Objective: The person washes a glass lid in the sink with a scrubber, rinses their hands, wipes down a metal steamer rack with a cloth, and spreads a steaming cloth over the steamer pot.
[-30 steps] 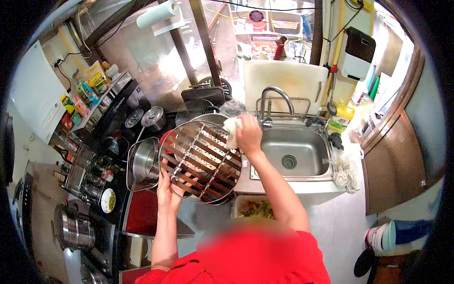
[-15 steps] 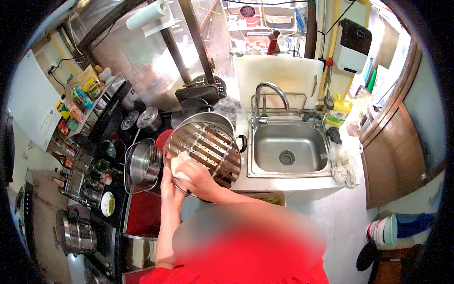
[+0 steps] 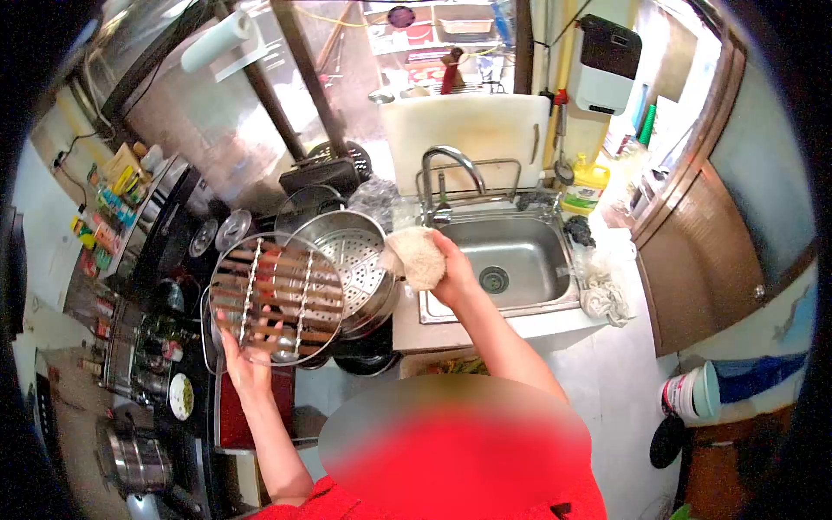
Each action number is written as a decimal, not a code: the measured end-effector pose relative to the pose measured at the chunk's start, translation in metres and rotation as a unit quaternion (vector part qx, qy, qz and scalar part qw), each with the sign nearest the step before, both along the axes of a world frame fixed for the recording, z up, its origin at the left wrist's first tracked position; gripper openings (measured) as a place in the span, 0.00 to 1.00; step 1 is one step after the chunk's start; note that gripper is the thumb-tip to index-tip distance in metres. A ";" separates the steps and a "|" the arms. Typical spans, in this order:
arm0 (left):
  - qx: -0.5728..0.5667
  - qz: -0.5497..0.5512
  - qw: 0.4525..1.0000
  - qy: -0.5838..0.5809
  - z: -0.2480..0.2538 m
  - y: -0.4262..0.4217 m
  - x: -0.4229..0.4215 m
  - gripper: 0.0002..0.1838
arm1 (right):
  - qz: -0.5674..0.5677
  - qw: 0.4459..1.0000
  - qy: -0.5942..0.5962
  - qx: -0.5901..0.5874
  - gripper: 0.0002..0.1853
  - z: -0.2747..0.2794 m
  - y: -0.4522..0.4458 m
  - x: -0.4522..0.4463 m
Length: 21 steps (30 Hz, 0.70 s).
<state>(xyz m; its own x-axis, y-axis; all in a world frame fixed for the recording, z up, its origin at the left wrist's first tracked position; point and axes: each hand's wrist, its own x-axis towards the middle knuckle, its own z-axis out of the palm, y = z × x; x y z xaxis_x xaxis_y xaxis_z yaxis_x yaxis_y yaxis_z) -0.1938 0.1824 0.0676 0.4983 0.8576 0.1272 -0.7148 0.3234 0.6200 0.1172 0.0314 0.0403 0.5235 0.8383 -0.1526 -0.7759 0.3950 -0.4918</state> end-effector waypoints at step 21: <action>-0.068 0.127 0.987 0.067 -0.022 -0.055 0.003 0.25 | 0.008 0.933 -0.357 -0.049 0.12 0.032 0.026 0.150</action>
